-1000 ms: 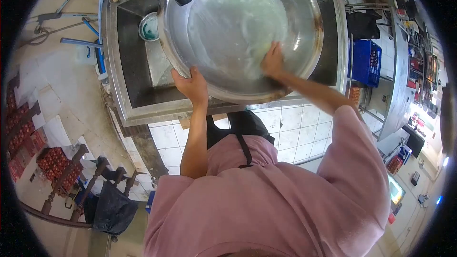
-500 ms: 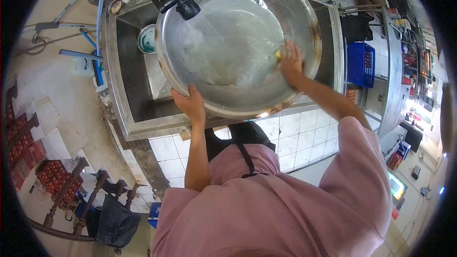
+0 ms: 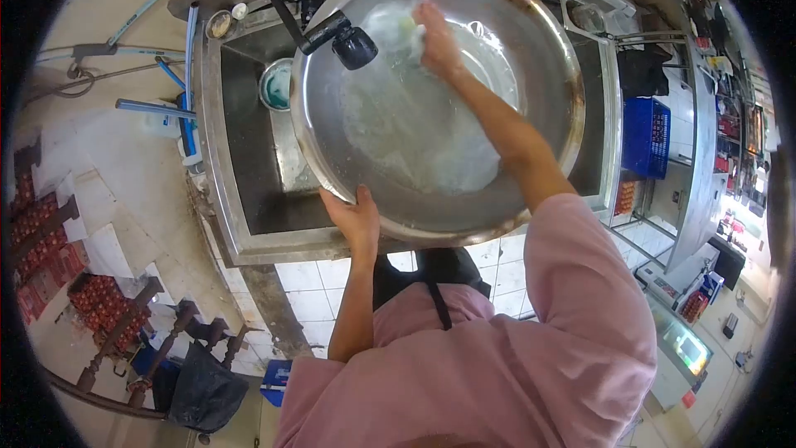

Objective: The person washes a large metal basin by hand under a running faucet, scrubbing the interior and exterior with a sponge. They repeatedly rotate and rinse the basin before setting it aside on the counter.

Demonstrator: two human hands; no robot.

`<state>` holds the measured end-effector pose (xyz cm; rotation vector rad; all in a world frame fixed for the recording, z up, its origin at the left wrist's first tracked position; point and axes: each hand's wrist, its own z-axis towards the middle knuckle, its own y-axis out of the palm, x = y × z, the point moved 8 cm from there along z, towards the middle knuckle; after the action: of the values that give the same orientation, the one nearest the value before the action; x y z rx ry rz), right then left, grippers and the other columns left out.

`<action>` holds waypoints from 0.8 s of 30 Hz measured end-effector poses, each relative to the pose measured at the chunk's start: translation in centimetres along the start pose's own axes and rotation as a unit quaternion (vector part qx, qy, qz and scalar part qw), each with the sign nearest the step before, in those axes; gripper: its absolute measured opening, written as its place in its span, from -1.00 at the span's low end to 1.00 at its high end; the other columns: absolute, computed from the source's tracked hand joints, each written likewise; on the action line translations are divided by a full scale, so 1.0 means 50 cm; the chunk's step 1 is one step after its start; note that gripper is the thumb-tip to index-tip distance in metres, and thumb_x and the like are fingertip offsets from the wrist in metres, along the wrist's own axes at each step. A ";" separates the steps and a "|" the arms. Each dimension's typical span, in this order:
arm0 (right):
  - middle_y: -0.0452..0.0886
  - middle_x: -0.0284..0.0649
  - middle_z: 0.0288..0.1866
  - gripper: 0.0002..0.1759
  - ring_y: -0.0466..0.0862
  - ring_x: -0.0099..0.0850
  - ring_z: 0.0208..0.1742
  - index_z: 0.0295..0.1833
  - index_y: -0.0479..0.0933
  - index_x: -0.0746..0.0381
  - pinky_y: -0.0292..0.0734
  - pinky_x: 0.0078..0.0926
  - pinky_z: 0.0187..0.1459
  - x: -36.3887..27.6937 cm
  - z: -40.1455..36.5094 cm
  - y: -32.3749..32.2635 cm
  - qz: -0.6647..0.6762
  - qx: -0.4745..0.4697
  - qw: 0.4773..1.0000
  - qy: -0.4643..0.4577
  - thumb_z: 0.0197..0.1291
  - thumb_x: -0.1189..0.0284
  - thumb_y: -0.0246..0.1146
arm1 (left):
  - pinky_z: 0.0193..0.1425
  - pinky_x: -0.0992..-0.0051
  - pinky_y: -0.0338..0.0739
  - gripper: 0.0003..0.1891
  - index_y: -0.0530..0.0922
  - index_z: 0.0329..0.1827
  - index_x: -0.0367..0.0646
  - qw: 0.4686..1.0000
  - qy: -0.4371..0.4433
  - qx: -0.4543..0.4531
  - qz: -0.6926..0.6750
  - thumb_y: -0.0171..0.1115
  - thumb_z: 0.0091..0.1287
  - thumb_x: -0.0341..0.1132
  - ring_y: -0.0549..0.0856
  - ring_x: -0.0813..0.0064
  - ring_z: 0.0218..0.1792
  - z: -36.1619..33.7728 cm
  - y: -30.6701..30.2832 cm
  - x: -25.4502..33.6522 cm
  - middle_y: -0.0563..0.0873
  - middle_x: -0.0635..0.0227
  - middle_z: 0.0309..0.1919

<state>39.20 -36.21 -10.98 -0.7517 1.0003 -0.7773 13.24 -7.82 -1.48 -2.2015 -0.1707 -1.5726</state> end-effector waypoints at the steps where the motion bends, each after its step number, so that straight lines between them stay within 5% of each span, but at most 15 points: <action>1: 0.21 0.06 0.50 -0.29 0.24 0.00 0.51 0.55 0.19 0.27 0.13 -0.08 0.52 -0.011 -0.004 0.044 0.129 0.025 0.987 0.091 0.25 0.51 0.08 | 0.37 0.38 0.35 -0.46 0.33 0.32 -0.39 1.000 -0.009 -0.002 0.000 0.21 0.25 -0.65 0.57 0.20 0.20 0.001 0.000 -0.004 0.55 0.00 0.18; 3: 0.40 -0.01 0.21 -0.50 0.43 -0.05 0.25 0.43 0.34 0.18 0.39 -0.08 0.32 -0.044 -0.070 0.183 0.372 0.075 0.888 0.261 0.43 0.31 0.09 | 0.38 0.38 0.34 -0.45 0.32 0.33 -0.39 1.000 -0.024 -0.009 -0.002 0.20 0.24 -0.66 0.56 0.21 0.21 0.005 0.002 -0.021 0.54 0.00 0.19; 5: 0.47 -0.01 0.15 -0.53 0.50 -0.05 0.19 0.40 0.39 0.15 0.47 -0.09 0.27 -0.105 -0.101 0.184 0.386 0.060 0.892 0.227 0.46 0.25 0.13 | 0.39 0.39 0.33 -0.44 0.30 0.34 -0.40 1.000 -0.018 -0.010 -0.018 0.18 0.23 -0.67 0.55 0.22 0.21 0.006 0.007 -0.060 0.54 0.01 0.18; 7: 0.41 0.05 0.33 -0.40 0.44 -0.01 0.35 0.47 0.31 0.17 0.39 -0.08 0.38 -0.242 -0.143 0.140 0.163 -0.028 0.986 -0.004 0.33 0.32 0.19 | 0.39 0.40 0.33 -0.42 0.29 0.35 -0.41 0.998 -0.030 -0.002 -0.048 0.18 0.23 -0.67 0.55 0.23 0.22 0.005 0.008 -0.070 0.53 0.02 0.19; 8: 0.38 0.09 0.42 -0.33 0.41 0.01 0.42 0.50 0.27 0.18 0.34 -0.08 0.43 -0.312 -0.182 0.127 0.041 -0.073 0.989 -0.120 0.27 0.36 0.22 | 0.39 0.39 0.33 -0.42 0.28 0.35 -0.42 0.996 -0.044 0.006 -0.071 0.17 0.22 -0.67 0.54 0.23 0.22 0.001 0.013 -0.070 0.52 0.02 0.20; 10: 0.08 0.06 0.65 -0.10 0.20 0.01 0.59 0.57 0.18 0.23 0.26 0.10 0.45 -0.384 -0.251 0.033 0.049 -0.194 0.976 -0.080 0.02 0.66 0.22 | 0.39 0.36 0.34 -0.37 0.24 0.40 -0.41 0.995 -0.023 0.008 -0.100 0.17 0.22 -0.67 0.54 0.23 0.23 -0.012 0.013 -0.079 0.50 0.02 0.22; 12: 0.01 0.02 0.68 -0.10 0.16 -0.02 0.62 0.60 0.14 0.21 0.31 0.09 0.42 -0.358 -0.356 0.015 -0.004 -0.287 0.958 -0.013 0.06 0.64 0.19 | 0.38 0.31 0.37 -0.29 0.17 0.49 -0.38 0.992 0.058 -0.003 -0.111 0.15 0.21 -0.65 0.52 0.22 0.24 -0.023 0.013 -0.104 0.46 0.01 0.26; 16: 0.22 0.15 0.58 -0.18 0.18 0.09 0.61 0.61 0.10 0.25 0.24 0.03 0.50 -0.211 -0.432 -0.104 -0.019 -0.393 0.889 0.236 0.22 0.54 0.14 | 0.45 0.27 0.30 -0.25 0.12 0.53 -0.39 0.997 0.023 -0.024 -0.068 0.21 0.26 -0.60 0.46 0.13 0.33 -0.014 0.011 -0.075 0.41 -0.05 0.33; 18: 0.28 0.26 0.52 -0.27 0.23 0.14 0.58 0.58 0.08 0.41 0.16 0.03 0.53 -0.071 -0.450 -0.108 -0.191 -0.141 0.952 0.194 0.32 0.52 0.08 | 0.48 0.25 0.25 -0.25 0.11 0.54 -0.40 0.999 0.030 0.004 0.044 0.24 0.28 -0.57 0.44 0.08 0.36 -0.018 0.007 -0.088 0.39 -0.08 0.37; 20: 0.30 0.26 0.50 -0.36 0.27 0.13 0.54 0.53 0.15 0.48 0.15 0.04 0.51 0.068 -0.388 -0.136 -0.188 0.035 0.969 0.159 0.40 0.46 0.03 | 0.49 0.24 0.23 -0.23 0.10 0.54 -0.41 0.997 0.018 0.005 0.073 0.27 0.30 -0.54 0.44 0.04 0.36 -0.021 0.008 -0.065 0.38 -0.12 0.39; 22: 0.13 0.43 0.55 -0.34 0.17 0.19 0.60 0.53 0.07 0.59 -0.06 0.03 0.61 0.131 -0.276 -0.167 -0.252 0.079 0.911 0.316 0.44 0.46 0.00 | 0.50 0.24 0.21 -0.25 0.10 0.53 -0.43 0.996 0.020 0.000 0.087 0.28 0.31 -0.54 0.44 0.02 0.35 -0.019 0.016 -0.041 0.38 -0.13 0.38; 24: 0.08 0.50 0.54 -0.32 0.10 0.20 0.62 0.52 0.06 0.61 -0.12 0.04 0.62 0.133 -0.185 -0.152 -0.251 0.198 0.884 0.341 0.42 0.46 0.04 | 0.50 0.26 0.21 -0.29 0.13 0.50 -0.44 0.995 0.038 -0.014 0.090 0.26 0.31 -0.57 0.46 0.04 0.33 -0.012 0.023 -0.022 0.40 -0.13 0.34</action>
<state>31.27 -47.40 -10.76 -0.3661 1.2203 -1.7246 12.70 -8.93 -2.66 -2.1099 0.0721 -1.5625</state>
